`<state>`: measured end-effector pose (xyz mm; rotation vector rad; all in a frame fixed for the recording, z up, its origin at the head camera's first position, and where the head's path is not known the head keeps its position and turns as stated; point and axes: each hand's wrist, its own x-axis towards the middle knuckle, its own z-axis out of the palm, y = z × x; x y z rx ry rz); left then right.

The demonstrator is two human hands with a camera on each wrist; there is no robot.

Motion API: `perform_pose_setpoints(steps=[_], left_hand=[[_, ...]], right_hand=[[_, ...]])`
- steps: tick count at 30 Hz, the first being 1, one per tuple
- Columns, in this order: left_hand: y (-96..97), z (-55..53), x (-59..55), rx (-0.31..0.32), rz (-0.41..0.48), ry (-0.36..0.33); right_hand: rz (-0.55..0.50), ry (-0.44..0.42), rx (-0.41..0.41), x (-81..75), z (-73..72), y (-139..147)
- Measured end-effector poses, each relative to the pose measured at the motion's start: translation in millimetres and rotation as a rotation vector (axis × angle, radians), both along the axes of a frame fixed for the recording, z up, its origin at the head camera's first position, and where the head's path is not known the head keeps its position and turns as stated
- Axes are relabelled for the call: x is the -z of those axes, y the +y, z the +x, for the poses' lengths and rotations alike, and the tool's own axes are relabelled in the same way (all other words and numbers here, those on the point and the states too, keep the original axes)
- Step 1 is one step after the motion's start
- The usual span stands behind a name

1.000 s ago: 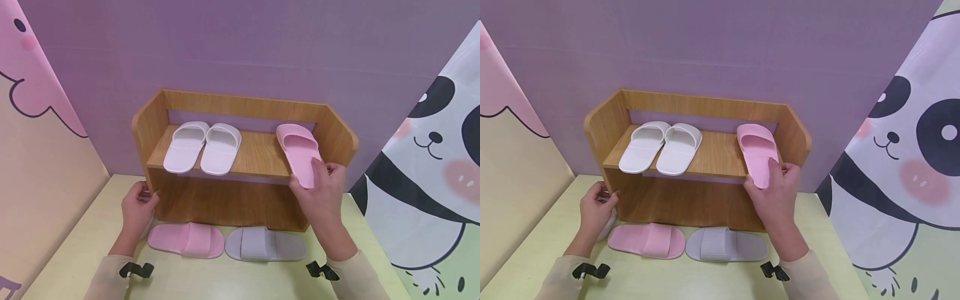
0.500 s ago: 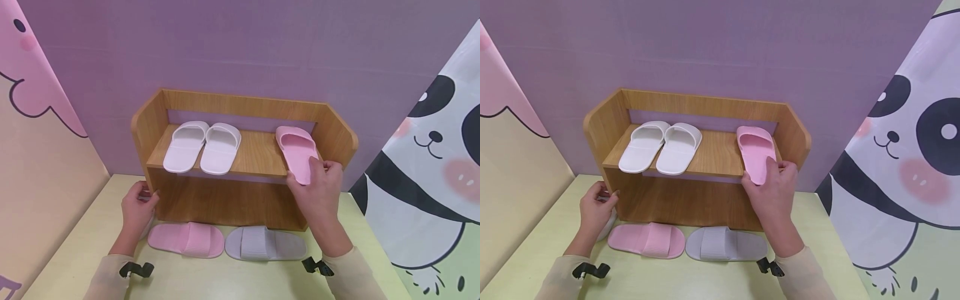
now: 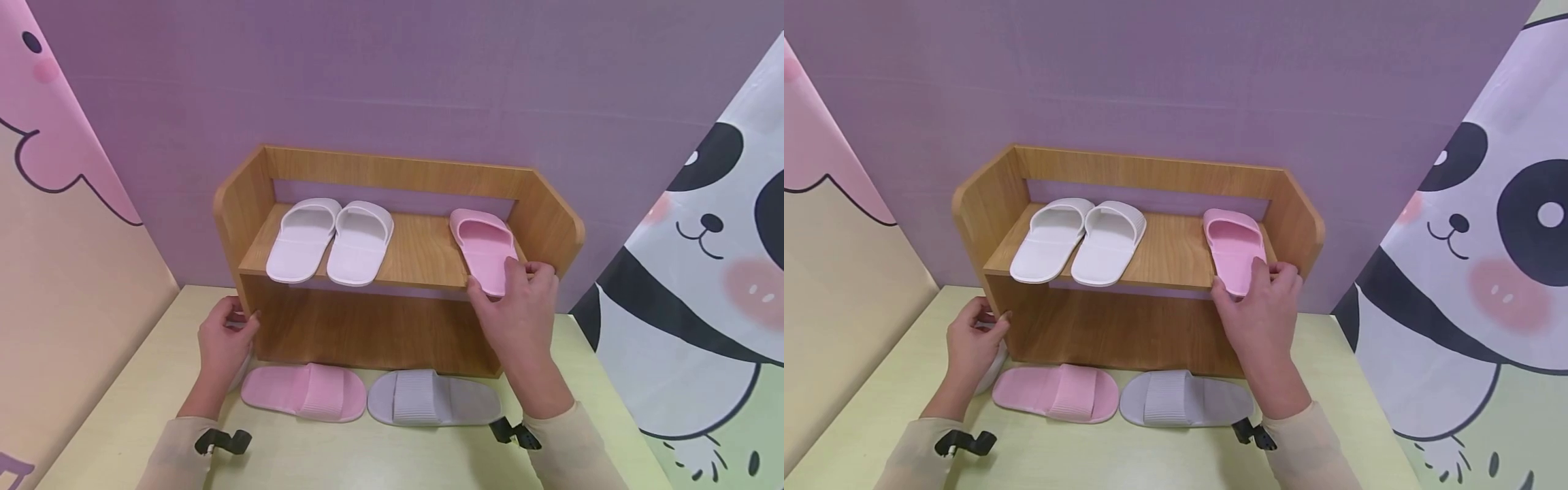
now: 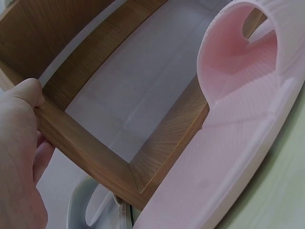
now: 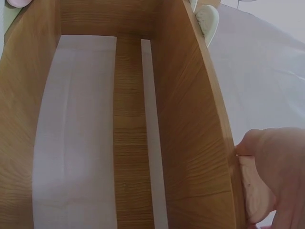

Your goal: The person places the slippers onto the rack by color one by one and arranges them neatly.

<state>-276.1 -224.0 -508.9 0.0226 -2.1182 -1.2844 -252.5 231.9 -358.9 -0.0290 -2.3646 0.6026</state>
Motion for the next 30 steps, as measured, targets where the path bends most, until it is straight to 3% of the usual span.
perform_pose_setpoints(steps=[7, 23, 27, 30], left_hand=[[0.4, 0.0, 0.7, -0.005, -0.005, -0.008], [-0.3, -0.9, 1.5, 0.001, -0.001, 0.015], [-0.3, -0.2, 1.3, -0.001, -0.004, 0.012], [-0.3, 0.1, 1.3, -0.001, -0.003, 0.004]], right_hand=[[0.024, -0.09, 0.036, -0.6, 4.5, 1], [-0.006, -0.094, 0.008, 0.8, 7.3, 4], [-0.047, -0.062, -0.008, 3.0, 9.8, 5], [-0.08, 0.018, -0.026, 6.5, 12.3, 9]])
